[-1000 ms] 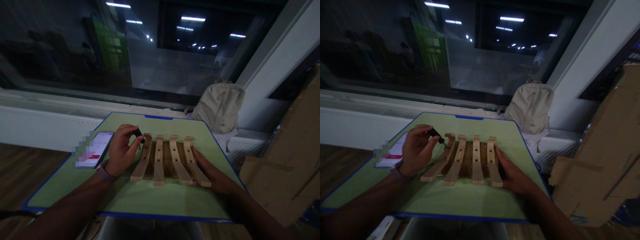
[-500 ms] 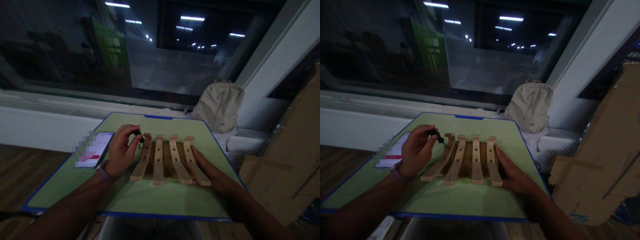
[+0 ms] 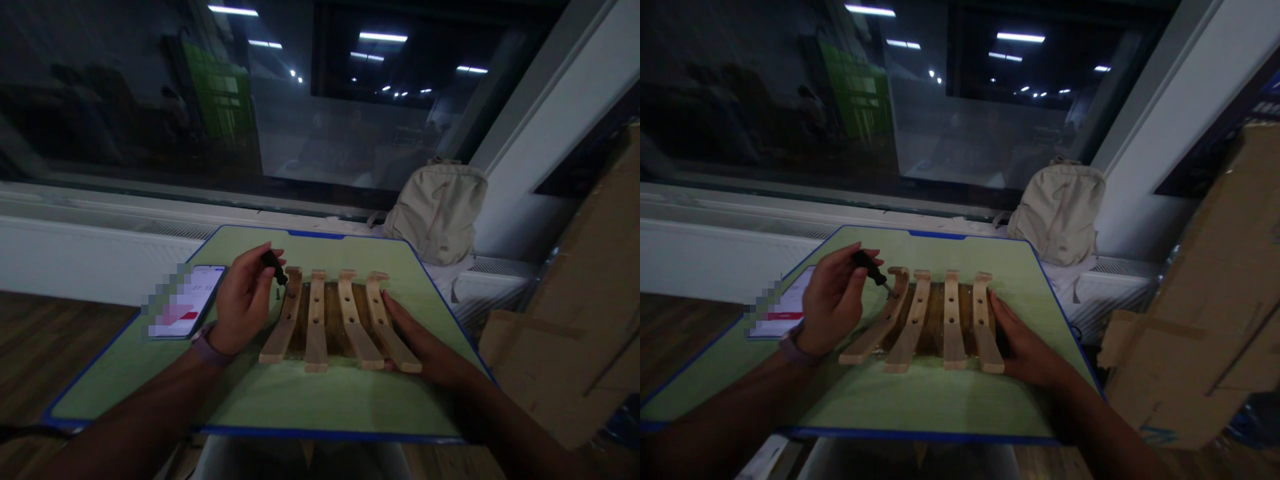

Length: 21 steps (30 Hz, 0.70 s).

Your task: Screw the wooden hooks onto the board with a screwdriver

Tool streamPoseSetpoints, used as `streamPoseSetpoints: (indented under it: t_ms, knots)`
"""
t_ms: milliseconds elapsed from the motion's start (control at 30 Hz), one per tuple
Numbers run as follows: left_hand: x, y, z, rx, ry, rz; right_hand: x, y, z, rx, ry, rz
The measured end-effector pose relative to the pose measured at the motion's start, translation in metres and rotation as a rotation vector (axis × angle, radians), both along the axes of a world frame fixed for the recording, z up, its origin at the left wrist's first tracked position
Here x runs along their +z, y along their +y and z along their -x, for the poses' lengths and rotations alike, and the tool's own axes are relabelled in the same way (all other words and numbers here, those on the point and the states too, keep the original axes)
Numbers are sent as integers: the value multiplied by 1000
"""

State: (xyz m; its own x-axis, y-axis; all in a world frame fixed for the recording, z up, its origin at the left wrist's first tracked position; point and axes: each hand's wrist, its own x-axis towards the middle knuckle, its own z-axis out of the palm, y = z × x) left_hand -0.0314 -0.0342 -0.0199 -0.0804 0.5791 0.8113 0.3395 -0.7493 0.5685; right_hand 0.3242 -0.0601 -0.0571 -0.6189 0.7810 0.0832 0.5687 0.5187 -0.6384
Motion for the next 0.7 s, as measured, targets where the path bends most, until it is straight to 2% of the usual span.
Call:
streamPoseSetpoints:
  t_ms: [100, 233, 300, 433, 533, 700]
  knots:
    - [0, 2, 0, -33, 23, -44, -2, 0, -1, -5, -9, -8]
    - [-1, 6, 7, 60, 83, -134, -5, 1, -4, 1, -10, 3]
    - [-2, 6, 6, 78, 60, -120, -6, 2, -4, 4, 4, 3]
    - [-1, 0, -1, -32, -22, -24, -5, 2, -4, 11, 16, -5]
    - [0, 0, -2, -82, 2, -27, -5, 2, -3, 13, -8, -25]
    - [-3, 8, 6, 11, 82, -109, -5, 2, -3, 16, -16, -29]
